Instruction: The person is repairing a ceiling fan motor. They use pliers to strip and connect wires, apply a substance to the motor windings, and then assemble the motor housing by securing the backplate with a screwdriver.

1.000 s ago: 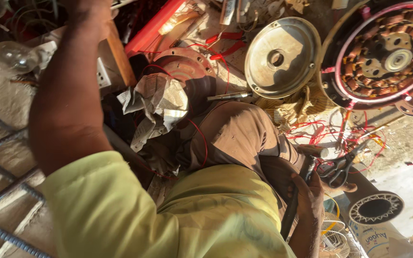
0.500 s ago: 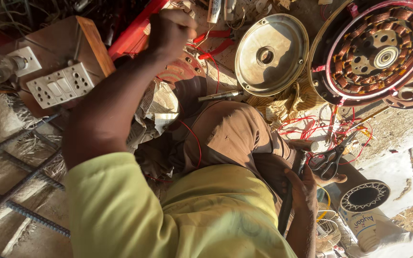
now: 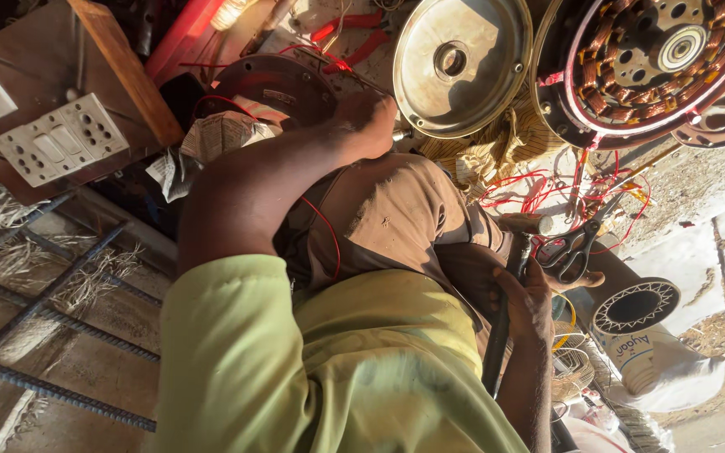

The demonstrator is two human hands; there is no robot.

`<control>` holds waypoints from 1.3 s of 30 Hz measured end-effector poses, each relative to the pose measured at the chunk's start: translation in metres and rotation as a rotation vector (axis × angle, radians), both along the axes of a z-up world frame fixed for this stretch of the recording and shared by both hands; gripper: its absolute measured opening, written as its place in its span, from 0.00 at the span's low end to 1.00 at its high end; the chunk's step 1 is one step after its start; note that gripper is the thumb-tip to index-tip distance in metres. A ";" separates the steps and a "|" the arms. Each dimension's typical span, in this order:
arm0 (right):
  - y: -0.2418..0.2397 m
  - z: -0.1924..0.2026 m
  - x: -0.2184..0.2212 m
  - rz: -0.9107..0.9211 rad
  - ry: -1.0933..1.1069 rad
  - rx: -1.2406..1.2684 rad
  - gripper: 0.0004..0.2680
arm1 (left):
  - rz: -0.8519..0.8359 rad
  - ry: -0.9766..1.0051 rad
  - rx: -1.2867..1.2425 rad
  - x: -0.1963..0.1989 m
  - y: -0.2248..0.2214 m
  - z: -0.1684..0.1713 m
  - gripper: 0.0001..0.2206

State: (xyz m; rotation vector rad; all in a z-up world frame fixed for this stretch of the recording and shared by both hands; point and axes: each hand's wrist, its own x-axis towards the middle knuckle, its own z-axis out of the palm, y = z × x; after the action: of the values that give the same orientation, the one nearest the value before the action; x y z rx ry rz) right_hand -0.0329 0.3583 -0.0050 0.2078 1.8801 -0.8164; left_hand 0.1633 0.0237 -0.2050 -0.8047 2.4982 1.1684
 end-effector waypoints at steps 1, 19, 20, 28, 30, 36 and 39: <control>0.003 0.003 0.001 -0.002 -0.002 -0.003 0.14 | 0.060 -0.168 0.102 -0.011 0.007 -0.003 0.05; 0.006 -0.004 0.000 0.025 0.021 -0.031 0.11 | 0.435 -0.070 -0.341 0.089 0.000 0.119 0.38; 0.006 -0.004 0.000 0.023 0.019 -0.030 0.11 | 0.405 -0.088 -0.388 0.090 0.006 0.119 0.37; 0.010 -0.006 -0.003 0.053 0.023 -0.006 0.12 | 0.590 0.199 -0.349 0.091 0.001 0.112 0.18; 0.011 -0.008 -0.004 0.051 0.030 0.013 0.11 | 1.204 0.392 0.101 0.109 0.009 0.121 0.15; 0.015 -0.016 -0.009 0.051 0.016 0.010 0.12 | 2.317 0.665 0.582 0.219 0.026 0.157 0.28; 0.016 -0.017 -0.011 0.054 0.000 -0.005 0.13 | 2.424 0.714 0.709 0.250 0.005 0.154 0.32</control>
State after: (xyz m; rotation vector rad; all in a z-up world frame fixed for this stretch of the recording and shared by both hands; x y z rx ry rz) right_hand -0.0441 0.3742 -0.0222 0.1537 1.8758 -0.7843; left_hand 0.4131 0.0286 -0.0512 -3.3016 -0.4598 2.4583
